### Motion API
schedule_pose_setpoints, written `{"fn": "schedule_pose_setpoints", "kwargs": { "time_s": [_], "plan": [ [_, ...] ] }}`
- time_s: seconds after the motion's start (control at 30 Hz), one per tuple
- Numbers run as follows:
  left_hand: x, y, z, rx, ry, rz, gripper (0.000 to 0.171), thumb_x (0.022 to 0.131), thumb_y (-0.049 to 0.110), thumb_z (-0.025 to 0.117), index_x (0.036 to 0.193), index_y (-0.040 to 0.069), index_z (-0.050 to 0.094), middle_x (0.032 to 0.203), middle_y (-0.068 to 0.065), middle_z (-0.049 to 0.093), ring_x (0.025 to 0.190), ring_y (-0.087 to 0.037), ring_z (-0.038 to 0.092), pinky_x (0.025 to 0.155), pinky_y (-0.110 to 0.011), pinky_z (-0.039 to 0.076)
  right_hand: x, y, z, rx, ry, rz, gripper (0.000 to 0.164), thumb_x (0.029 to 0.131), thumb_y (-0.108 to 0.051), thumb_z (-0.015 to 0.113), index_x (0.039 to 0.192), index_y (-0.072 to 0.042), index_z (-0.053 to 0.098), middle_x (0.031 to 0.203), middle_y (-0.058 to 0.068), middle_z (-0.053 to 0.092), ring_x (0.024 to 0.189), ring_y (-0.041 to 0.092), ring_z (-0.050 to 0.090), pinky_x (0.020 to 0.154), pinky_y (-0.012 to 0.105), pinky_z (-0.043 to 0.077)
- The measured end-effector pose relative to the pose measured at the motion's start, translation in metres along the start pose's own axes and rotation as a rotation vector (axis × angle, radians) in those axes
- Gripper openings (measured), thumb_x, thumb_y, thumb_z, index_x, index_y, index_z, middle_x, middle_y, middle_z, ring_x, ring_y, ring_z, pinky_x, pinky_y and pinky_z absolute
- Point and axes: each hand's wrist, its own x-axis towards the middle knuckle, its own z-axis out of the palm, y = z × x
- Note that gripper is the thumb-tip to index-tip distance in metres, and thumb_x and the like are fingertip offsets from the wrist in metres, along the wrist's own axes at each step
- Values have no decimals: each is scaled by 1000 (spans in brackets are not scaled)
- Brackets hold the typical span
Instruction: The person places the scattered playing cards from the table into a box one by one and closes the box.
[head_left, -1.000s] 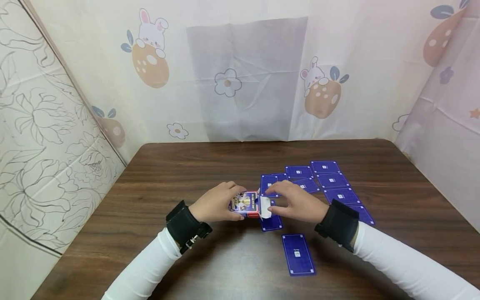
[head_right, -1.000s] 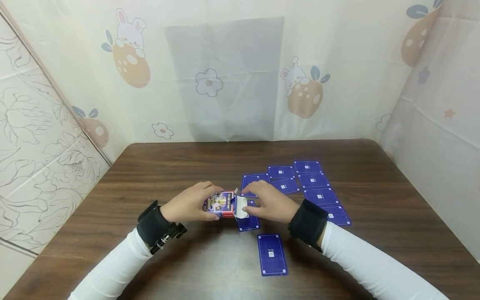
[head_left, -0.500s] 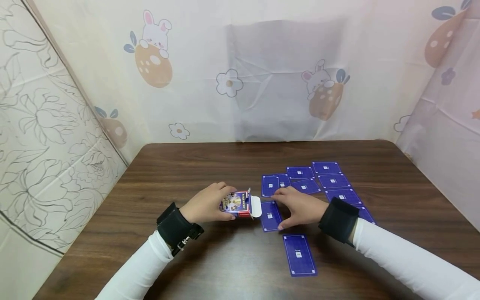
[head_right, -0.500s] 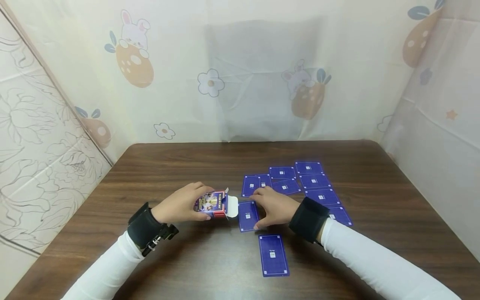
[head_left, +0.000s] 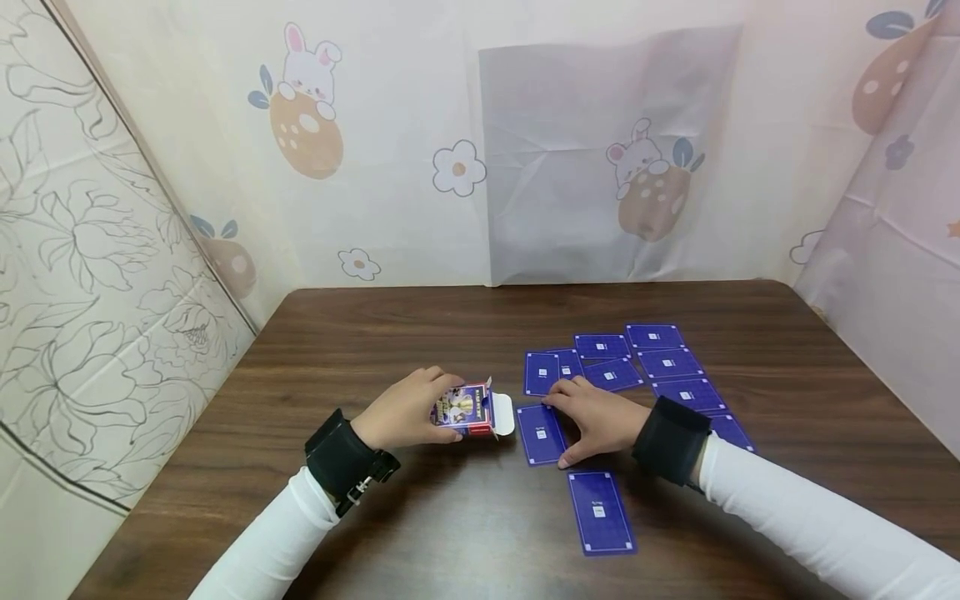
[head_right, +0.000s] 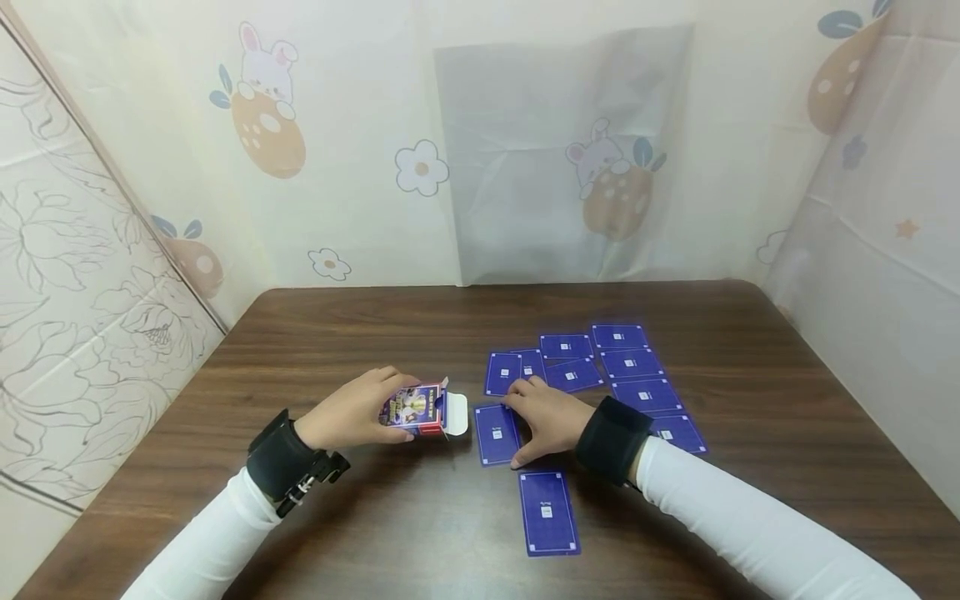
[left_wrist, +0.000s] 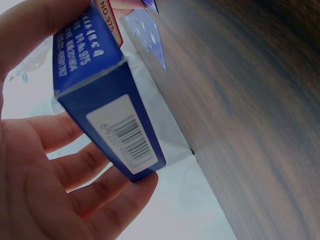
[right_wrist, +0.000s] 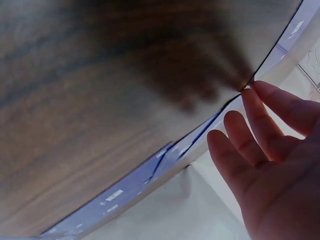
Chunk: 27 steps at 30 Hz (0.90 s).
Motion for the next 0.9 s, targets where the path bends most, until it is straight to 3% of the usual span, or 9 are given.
{"fn": "schedule_pose_setpoints", "kwargs": {
  "time_s": [0.67, 0.9],
  "plan": [
    [-1, 2, 4, -18, -15, -3, 69, 72, 38, 80, 128, 7, 54, 109, -6, 57, 90, -16, 50, 78, -33, 46, 12, 5, 2, 77, -15, -13, 77, 62, -51, 83, 118, -9, 50, 113, 0, 48, 104, 20, 40, 93, 41, 39],
    [-1, 2, 4, -15, -11, 7, 69, 72, 38, 80, 129, 7, 54, 110, -7, 57, 91, -16, 50, 79, -34, 46, 12, 4, 0, 85, -29, 3, 83, 63, -51, 82, 125, -8, 49, 119, 2, 48, 109, 21, 41, 98, 44, 38]
  ]
}}
